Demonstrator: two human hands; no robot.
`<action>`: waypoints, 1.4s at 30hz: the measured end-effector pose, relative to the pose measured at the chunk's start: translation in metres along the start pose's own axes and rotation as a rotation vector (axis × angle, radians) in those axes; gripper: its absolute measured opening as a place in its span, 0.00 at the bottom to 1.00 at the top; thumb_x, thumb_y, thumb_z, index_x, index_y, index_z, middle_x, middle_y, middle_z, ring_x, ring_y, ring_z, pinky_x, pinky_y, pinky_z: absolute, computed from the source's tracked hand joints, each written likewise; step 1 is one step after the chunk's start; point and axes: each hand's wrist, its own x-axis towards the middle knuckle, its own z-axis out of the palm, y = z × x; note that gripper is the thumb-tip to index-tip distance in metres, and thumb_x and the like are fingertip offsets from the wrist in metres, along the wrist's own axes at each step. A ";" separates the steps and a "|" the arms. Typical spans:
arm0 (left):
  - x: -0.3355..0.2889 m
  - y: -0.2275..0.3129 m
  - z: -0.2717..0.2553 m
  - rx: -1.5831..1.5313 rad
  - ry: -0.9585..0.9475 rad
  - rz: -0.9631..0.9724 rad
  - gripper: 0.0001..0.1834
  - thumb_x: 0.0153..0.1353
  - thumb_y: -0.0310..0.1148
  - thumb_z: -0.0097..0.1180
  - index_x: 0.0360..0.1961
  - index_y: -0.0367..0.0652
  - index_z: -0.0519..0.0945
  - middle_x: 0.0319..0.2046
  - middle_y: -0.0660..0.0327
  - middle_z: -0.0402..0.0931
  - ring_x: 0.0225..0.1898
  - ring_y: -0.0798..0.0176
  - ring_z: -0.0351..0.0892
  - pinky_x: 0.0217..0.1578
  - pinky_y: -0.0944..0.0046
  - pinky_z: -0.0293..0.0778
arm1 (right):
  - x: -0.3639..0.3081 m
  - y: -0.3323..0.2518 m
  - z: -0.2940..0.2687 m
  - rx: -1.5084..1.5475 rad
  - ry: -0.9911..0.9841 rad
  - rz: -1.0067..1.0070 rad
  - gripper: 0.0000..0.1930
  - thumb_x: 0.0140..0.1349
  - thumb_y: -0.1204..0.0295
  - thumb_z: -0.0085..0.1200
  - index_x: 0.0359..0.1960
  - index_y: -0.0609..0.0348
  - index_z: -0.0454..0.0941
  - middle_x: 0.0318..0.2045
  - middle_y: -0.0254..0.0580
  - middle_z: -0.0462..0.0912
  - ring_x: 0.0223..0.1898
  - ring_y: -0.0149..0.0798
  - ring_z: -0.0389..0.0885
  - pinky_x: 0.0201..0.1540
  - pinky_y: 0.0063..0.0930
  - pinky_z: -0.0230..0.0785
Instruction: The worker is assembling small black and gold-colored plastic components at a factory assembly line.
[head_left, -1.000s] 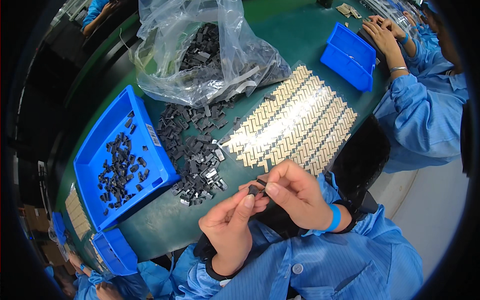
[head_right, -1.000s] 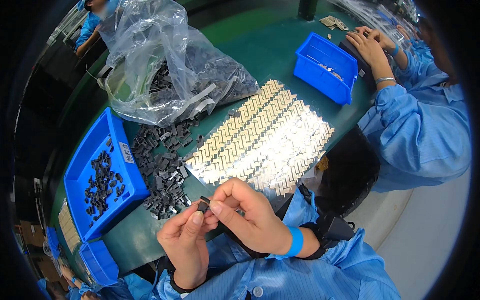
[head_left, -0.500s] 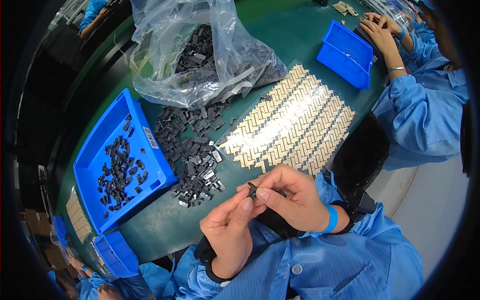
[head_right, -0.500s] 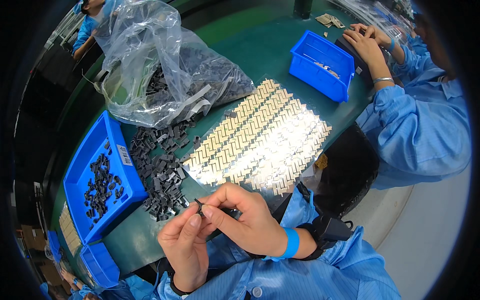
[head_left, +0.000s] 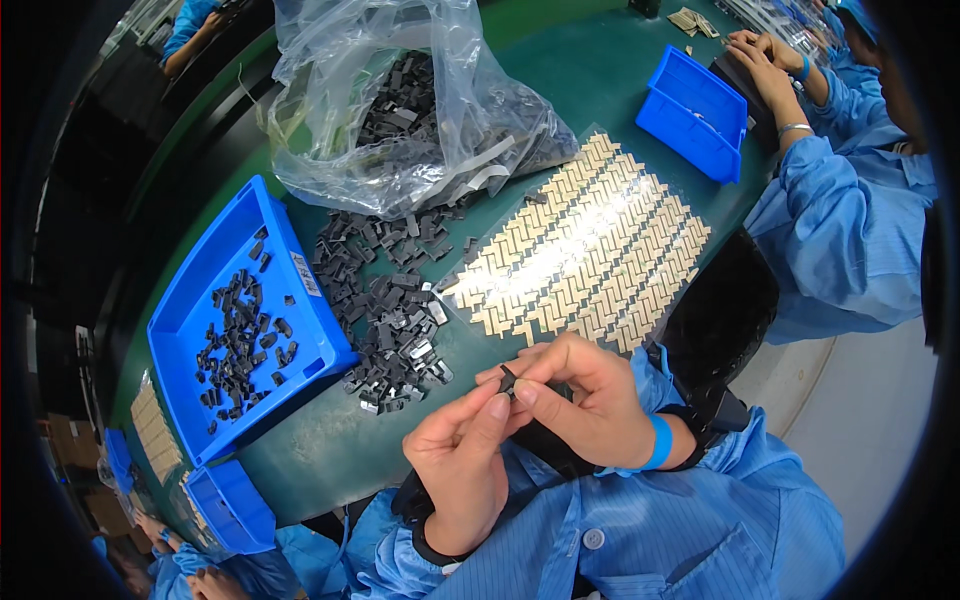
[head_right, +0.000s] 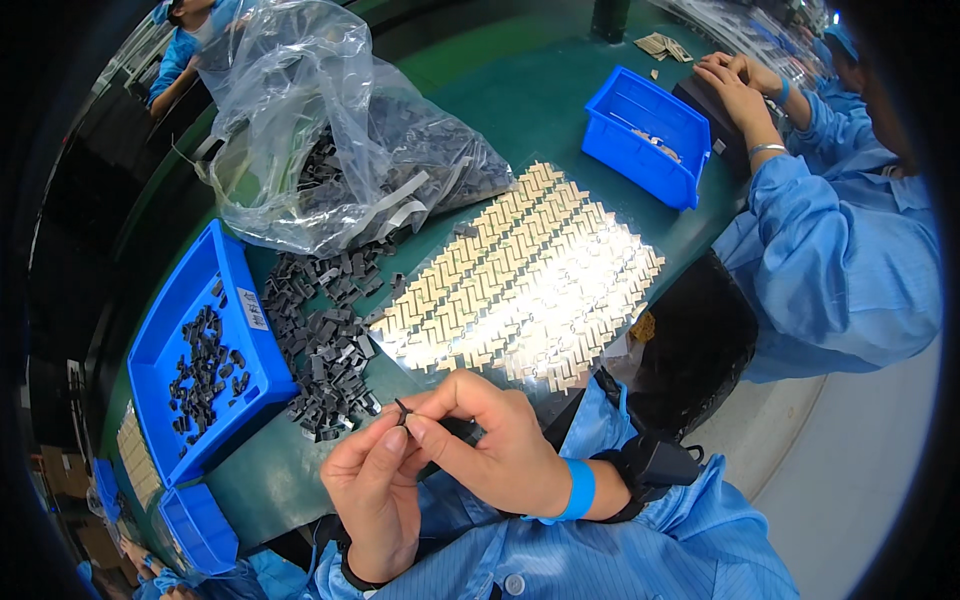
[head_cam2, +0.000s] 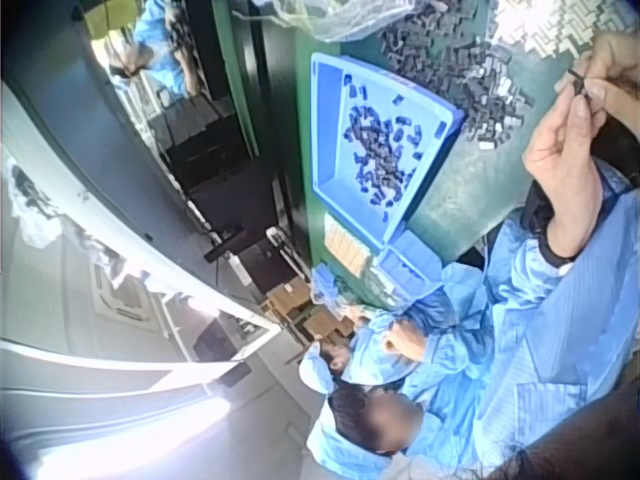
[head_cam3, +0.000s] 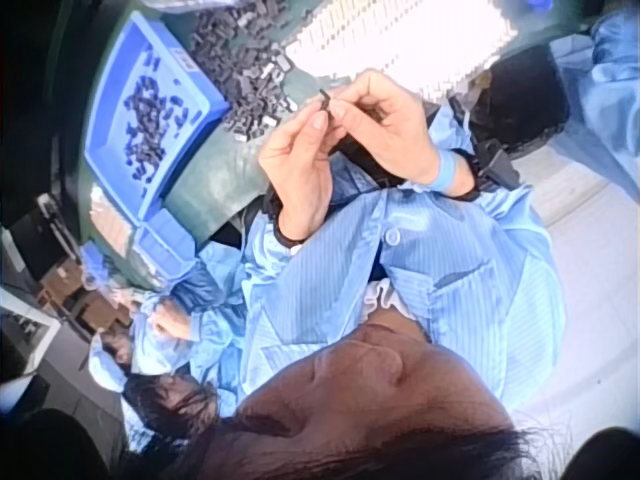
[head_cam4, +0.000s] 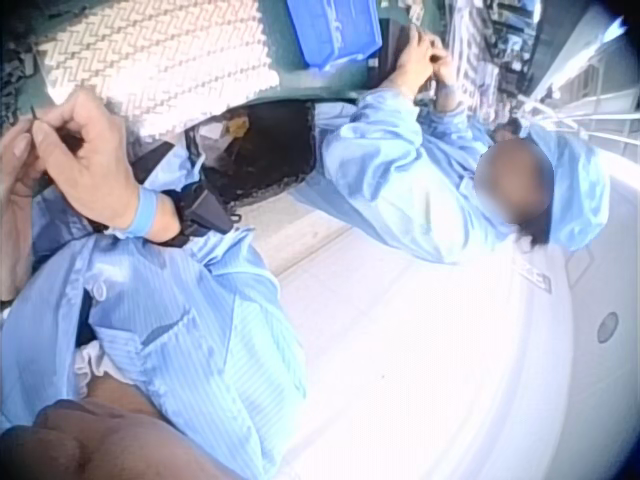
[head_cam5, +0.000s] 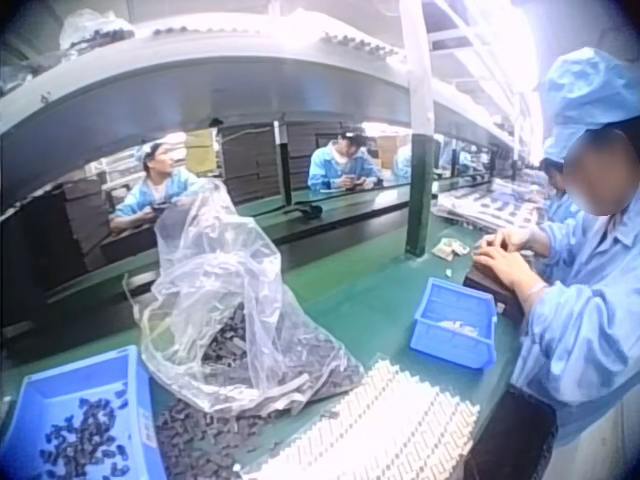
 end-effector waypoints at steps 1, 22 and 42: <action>0.000 -0.001 -0.001 -0.018 0.002 -0.004 0.09 0.56 0.19 0.51 0.39 0.30 0.76 0.34 0.48 0.77 0.34 0.59 0.79 0.37 0.62 0.79 | 0.000 -0.002 -0.002 -0.031 -0.046 0.018 0.04 0.58 0.77 0.51 0.31 0.65 0.70 0.32 0.46 0.79 0.39 0.35 0.78 0.41 0.25 0.68; 0.000 0.002 0.001 -0.054 0.006 0.028 0.08 0.56 0.18 0.50 0.38 0.31 0.76 0.33 0.48 0.78 0.33 0.61 0.79 0.37 0.64 0.78 | 0.012 -0.006 -0.005 -0.025 -0.114 0.021 0.06 0.53 0.78 0.55 0.31 0.62 0.72 0.37 0.46 0.78 0.43 0.35 0.76 0.53 0.31 0.61; 0.008 0.018 -0.014 0.253 -0.314 -0.039 0.15 0.54 0.18 0.53 0.45 0.29 0.74 0.32 0.51 0.78 0.33 0.61 0.80 0.36 0.68 0.76 | 0.027 -0.027 -0.023 0.360 -0.424 0.490 0.06 0.55 0.74 0.54 0.26 0.63 0.71 0.23 0.31 0.72 0.28 0.23 0.71 0.32 0.17 0.65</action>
